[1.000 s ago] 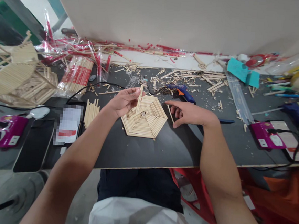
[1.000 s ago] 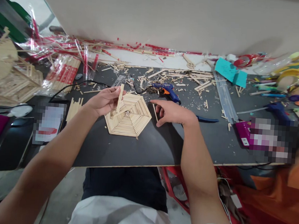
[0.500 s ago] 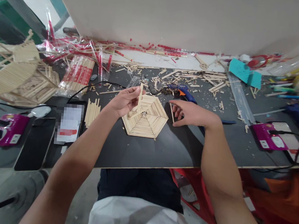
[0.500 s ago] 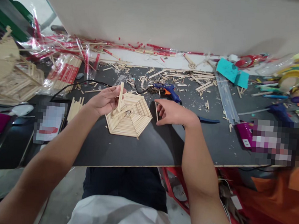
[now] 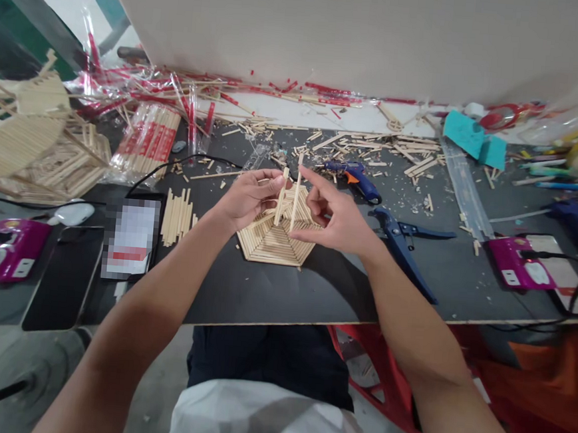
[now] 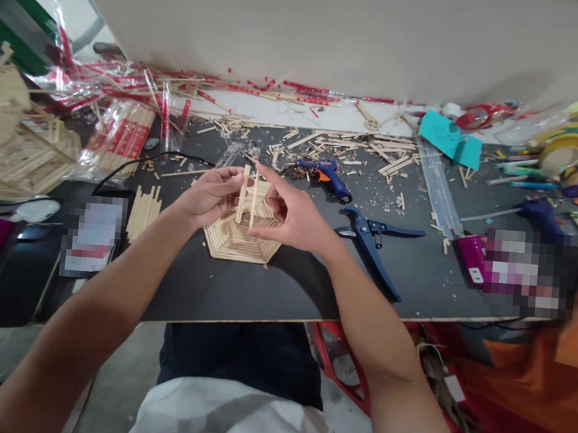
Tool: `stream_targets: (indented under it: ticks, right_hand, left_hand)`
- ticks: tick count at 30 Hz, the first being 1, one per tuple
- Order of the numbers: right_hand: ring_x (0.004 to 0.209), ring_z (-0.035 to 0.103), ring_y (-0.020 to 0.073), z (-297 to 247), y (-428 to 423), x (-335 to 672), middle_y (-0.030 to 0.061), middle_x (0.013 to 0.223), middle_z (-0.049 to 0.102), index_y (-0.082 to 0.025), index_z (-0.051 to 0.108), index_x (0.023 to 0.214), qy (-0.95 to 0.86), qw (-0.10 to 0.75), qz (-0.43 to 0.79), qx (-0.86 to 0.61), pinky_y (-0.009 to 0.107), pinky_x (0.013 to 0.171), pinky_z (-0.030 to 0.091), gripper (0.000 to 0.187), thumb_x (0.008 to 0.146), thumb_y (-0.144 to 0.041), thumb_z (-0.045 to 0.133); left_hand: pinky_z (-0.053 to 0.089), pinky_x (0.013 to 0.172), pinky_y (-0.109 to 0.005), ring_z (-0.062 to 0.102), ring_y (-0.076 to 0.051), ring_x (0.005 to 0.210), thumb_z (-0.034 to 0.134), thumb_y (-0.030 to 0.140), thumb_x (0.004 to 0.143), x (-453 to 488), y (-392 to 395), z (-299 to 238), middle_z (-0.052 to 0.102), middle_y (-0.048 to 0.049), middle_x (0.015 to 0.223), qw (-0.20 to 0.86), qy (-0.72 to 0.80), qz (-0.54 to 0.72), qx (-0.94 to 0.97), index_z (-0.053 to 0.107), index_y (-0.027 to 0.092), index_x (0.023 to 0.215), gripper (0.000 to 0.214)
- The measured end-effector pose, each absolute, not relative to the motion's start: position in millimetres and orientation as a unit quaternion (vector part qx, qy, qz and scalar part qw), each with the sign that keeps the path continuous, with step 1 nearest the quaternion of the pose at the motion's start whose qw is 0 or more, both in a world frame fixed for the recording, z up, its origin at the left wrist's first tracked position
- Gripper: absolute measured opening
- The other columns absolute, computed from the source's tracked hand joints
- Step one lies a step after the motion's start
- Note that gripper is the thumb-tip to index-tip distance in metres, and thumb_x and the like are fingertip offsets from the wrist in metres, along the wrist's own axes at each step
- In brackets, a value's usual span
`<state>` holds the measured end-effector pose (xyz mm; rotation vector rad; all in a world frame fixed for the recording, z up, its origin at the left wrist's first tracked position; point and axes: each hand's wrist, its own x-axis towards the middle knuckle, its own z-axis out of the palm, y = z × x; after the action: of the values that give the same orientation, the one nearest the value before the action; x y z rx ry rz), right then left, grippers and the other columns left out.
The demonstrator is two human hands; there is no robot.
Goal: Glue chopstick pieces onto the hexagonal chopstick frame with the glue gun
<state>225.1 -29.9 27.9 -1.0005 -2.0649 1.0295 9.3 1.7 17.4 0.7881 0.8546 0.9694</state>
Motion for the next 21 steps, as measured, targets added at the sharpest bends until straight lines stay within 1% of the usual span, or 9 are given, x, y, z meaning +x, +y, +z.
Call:
stream_targets:
  ticks: [4,9,13,17,21]
  right_hand:
    - [0.064,0.039,0.0132,20.9,-29.1,221.3,-0.0036,0.085,0.054,-0.037,0.031,0.16,-0.788,0.323,0.363,-0.378,0.028,0.059,0.042,0.1,0.077,-0.05,0.084]
    - [0.062,0.039,0.0135,19.8,-28.0,221.3,-0.0057,0.077,0.053,-0.033,0.03,0.161,-0.804,0.315,0.344,-0.37,0.029,0.061,0.041,0.095,0.082,-0.049,0.081]
    - [0.06,0.039,0.0132,19.6,-28.0,219.9,-0.008,0.07,0.051,-0.032,0.03,0.161,-0.81,0.305,0.34,-0.367,0.029,0.063,0.042,0.096,0.082,-0.048,0.081]
    - [0.059,0.04,0.0125,19.5,-28.2,217.6,-0.0091,0.068,0.05,-0.03,0.03,0.162,-0.808,0.303,0.344,-0.369,0.028,0.063,0.042,0.096,0.082,-0.045,0.082]
    - [0.058,0.042,0.0131,20.1,-29.0,216.1,-0.0089,0.068,0.053,-0.031,0.03,0.162,-0.806,0.285,0.344,-0.387,0.03,0.064,0.044,0.096,0.083,-0.046,0.081]
  left_hand:
    - [0.052,0.06,-0.018,0.065,-0.007,0.064,0.092,0.027,0.071,10.9,-0.5,15.5,0.072,0.0,0.078,0.728,0.382,0.431,0.37,0.07,0.015,0.092,0.033]
    - [0.052,0.061,-0.018,0.067,-0.008,0.066,0.092,0.027,0.071,11.1,-0.4,13.4,0.072,-0.0008,0.081,0.73,0.384,0.422,0.376,0.071,0.015,0.097,0.036]
    - [0.052,0.059,-0.019,0.065,-0.008,0.064,0.094,0.029,0.069,11.4,0.0,11.9,0.07,0.0005,0.079,0.729,0.382,0.423,0.38,0.07,0.014,0.097,0.038]
    - [0.051,0.055,-0.018,0.063,-0.007,0.063,0.095,0.029,0.067,11.8,-0.1,11.3,0.07,0.0005,0.081,0.724,0.381,0.431,0.38,0.07,0.013,0.095,0.041]
    - [0.05,0.054,-0.017,0.063,-0.006,0.061,0.094,0.027,0.068,11.7,-0.1,11.6,0.071,0.0006,0.08,0.724,0.381,0.433,0.378,0.07,0.014,0.095,0.038]
